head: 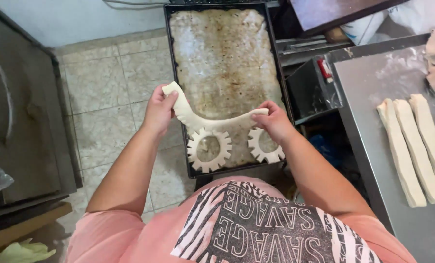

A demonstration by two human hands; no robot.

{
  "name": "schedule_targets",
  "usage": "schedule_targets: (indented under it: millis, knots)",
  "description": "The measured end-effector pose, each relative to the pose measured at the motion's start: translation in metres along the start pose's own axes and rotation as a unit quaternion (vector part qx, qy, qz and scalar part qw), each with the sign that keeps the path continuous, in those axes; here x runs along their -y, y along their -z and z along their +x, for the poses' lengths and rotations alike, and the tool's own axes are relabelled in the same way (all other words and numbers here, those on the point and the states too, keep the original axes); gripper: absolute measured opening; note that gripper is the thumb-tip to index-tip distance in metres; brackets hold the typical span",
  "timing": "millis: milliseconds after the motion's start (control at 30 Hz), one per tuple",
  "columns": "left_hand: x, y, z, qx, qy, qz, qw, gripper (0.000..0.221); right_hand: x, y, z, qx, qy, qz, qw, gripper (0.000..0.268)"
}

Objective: Cleaning a baking tray, then cutting slits into dough strips and forming them into rings.

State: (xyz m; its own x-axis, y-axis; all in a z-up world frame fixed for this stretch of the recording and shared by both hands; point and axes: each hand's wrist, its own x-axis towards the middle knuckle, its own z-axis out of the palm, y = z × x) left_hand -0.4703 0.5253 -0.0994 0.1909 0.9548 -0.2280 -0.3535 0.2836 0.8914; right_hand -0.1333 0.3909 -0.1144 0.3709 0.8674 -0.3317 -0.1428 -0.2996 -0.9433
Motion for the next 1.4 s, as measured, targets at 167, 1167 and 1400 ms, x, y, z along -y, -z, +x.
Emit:
schedule_targets:
  millis: [167,1167,1400]
  knots:
    - [0.078,0.055,0.104,0.005,0.052,0.138,0.989,0.024,-0.023,-0.043,0.062,0.025,-0.114,-0.09,0.989,0.031]
    - [0.106,-0.044,0.235,0.338,-0.027,0.72,0.606,0.02,-0.01,-0.134,0.205,0.16,-0.012,-0.58,0.798,0.03]
    - [0.101,-0.042,0.2,0.251,-0.094,0.709,0.652,0.023,-0.028,-0.144,0.192,0.031,0.053,-0.606,0.793,0.032]
